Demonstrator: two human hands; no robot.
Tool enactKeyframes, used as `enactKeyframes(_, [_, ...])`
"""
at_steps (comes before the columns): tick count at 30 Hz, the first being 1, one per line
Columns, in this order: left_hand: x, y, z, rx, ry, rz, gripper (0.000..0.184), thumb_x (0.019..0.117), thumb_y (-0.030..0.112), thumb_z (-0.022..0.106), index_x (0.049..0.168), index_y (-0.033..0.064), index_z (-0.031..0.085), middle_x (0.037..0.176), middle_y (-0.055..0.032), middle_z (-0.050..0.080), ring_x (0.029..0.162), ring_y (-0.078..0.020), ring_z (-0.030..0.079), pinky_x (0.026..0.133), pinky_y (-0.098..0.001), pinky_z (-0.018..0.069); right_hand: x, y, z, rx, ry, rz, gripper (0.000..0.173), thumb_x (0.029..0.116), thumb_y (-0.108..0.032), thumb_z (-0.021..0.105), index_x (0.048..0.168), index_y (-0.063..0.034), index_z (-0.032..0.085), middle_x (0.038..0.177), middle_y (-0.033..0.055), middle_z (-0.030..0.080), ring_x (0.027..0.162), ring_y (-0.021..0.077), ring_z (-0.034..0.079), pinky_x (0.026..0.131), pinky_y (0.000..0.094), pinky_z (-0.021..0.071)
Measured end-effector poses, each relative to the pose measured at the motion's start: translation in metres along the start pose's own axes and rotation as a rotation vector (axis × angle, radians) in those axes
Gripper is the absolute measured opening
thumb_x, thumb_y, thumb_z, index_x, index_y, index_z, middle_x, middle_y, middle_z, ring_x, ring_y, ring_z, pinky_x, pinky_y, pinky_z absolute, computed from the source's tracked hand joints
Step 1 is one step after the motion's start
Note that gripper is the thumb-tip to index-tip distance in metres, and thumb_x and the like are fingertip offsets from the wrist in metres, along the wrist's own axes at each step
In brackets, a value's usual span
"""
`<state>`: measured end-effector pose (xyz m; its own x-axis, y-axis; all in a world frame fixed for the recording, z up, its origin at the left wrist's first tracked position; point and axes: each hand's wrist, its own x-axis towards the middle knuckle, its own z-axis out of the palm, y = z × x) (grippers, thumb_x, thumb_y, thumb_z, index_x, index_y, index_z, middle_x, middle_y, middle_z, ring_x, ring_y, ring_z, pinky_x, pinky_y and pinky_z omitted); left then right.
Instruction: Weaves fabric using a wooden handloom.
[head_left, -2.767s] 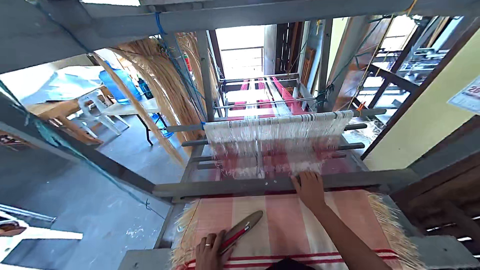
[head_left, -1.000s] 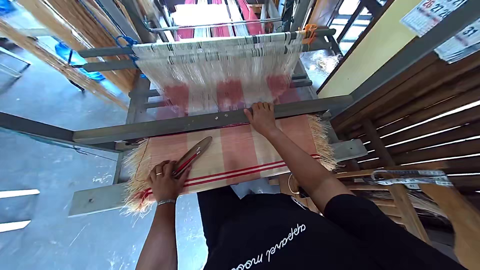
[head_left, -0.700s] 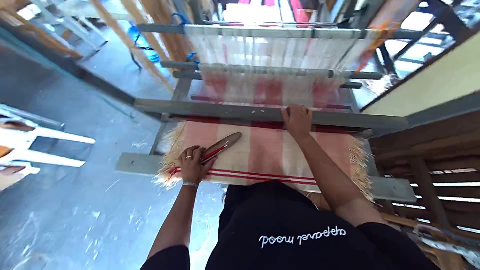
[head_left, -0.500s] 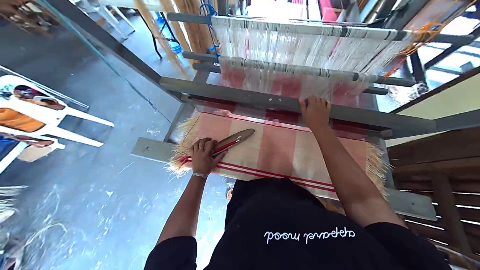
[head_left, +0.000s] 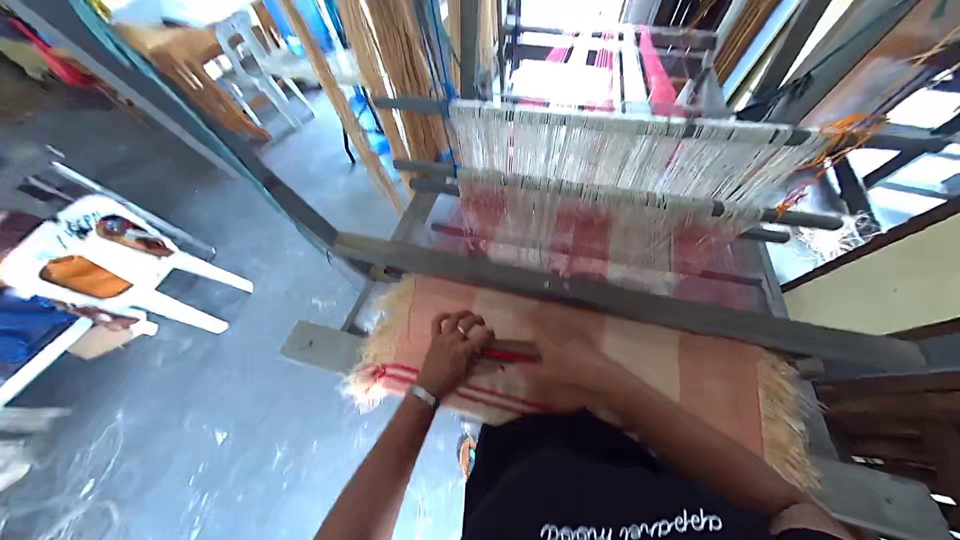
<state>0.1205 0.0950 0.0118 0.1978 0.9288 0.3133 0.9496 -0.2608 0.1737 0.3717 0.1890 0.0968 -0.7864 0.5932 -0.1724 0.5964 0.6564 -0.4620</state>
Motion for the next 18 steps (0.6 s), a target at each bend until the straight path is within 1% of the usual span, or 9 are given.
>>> enactKeyframes(2, [0.013,0.008,-0.009,0.013,0.119,0.014,0.049,0.0839,0.068,0.068,0.118,0.0339,0.074,0.135,-0.0046,0.066,0.132,-0.0352,0.055,0.108,-0.0666,0.0376,0.014,-0.011,0.009,-0.005,-0.167,0.022,0.078,0.0943,-0.045,0.072,0.156,-0.0093,0.04,0.144,0.025,0.055,0.129,0.0476,0.055,0.103,0.0674,0.0453])
enactKeyframes(4, [0.017,0.009,-0.006,-0.098,0.331,-0.068,0.071,0.0747,0.075,0.073,0.122,0.022,0.071,0.144,-0.0142,0.058,0.139,-0.0388,0.048,0.113,-0.0616,0.0363,0.021,-0.006,0.009,0.085,-0.174,0.061,0.063,0.0984,-0.034,0.067,0.15,-0.007,0.044,0.137,0.0249,0.059,0.12,0.0446,0.061,0.098,0.0632,0.0501])
enactKeyframes(7, [0.029,0.02,0.003,-0.623,0.572,-0.248,0.124,0.0678,0.054,0.09,0.153,-0.0067,0.025,0.161,-0.0289,0.029,0.149,-0.0301,0.036,0.119,-0.0441,0.0384,0.018,0.0,-0.005,0.235,-0.029,0.063,0.063,0.0995,-0.041,0.065,0.149,-0.0065,0.046,0.13,0.0227,0.063,0.116,0.0391,0.064,0.098,0.0592,0.0519])
enactKeyframes(8, [0.034,0.029,0.004,-0.791,0.604,-0.306,0.127,0.071,0.048,0.09,0.158,-0.0038,0.013,0.161,-0.0233,0.032,0.142,-0.0213,0.046,0.112,-0.0379,0.0466,0.016,0.0,-0.011,0.253,0.021,0.054,0.064,0.099,-0.045,0.064,0.148,-0.0071,0.047,0.131,0.0212,0.063,0.116,0.0371,0.065,0.098,0.0582,0.0524])
enactKeyframes(10, [0.046,0.051,0.004,-1.023,0.596,-0.376,0.108,0.084,0.04,0.081,0.156,-0.0062,0.015,0.131,-0.0151,0.062,0.107,-0.0138,0.069,0.09,-0.0346,0.0611,0.015,-0.001,-0.029,0.26,0.096,0.042,0.066,0.098,-0.053,0.063,0.144,-0.0079,0.05,0.13,0.0193,0.063,0.113,0.0349,0.066,0.096,0.0569,0.0543])
enactKeyframes(12, [0.052,0.066,0.005,-1.049,0.558,-0.328,0.058,0.0971,0.032,0.069,0.136,-0.0068,0.049,0.088,-0.0025,0.069,0.073,-0.0071,0.066,0.07,-0.0265,0.0585,0.014,0.003,-0.051,0.215,0.156,0.071,0.068,0.0962,-0.062,0.06,0.141,-0.0118,0.054,0.124,0.0169,0.067,0.108,0.0344,0.068,0.091,0.0584,0.0555])
enactKeyframes(13, [0.054,0.069,0.007,-1.028,0.575,-0.288,0.032,0.0993,0.03,0.066,0.112,0.0005,0.065,0.076,0.0035,0.06,0.064,-0.0034,0.055,0.061,-0.0206,0.0498,0.013,0.007,-0.063,0.197,0.189,0.089,0.07,0.0953,-0.066,0.058,0.141,-0.0137,0.055,0.122,0.0155,0.068,0.107,0.0335,0.069,0.09,0.0588,0.0557])
enactKeyframes(15, [0.055,0.068,0.006,-0.941,0.606,-0.234,0.03,0.1018,0.031,0.063,0.076,0.0144,0.062,0.071,0.0074,0.05,0.064,-0.0013,0.047,0.059,-0.0163,0.042,0.008,0.019,-0.09,0.181,0.253,0.119,0.072,0.0948,-0.07,0.055,0.142,-0.0161,0.056,0.122,0.0132,0.069,0.109,0.0316,0.068,0.091,0.0584,0.0553])
enactKeyframes(18, [0.047,0.058,0.006,-0.857,0.631,-0.263,0.038,0.1032,0.031,0.06,0.069,0.0167,0.053,0.071,0.0067,0.046,0.067,-0.0024,0.046,0.061,-0.0171,0.0403,-0.007,0.039,-0.132,0.188,0.364,0.149,0.068,0.0952,-0.067,0.057,0.136,-0.013,0.059,0.112,0.0129,0.07,0.101,0.03,0.07,0.087,0.0568,0.0567])
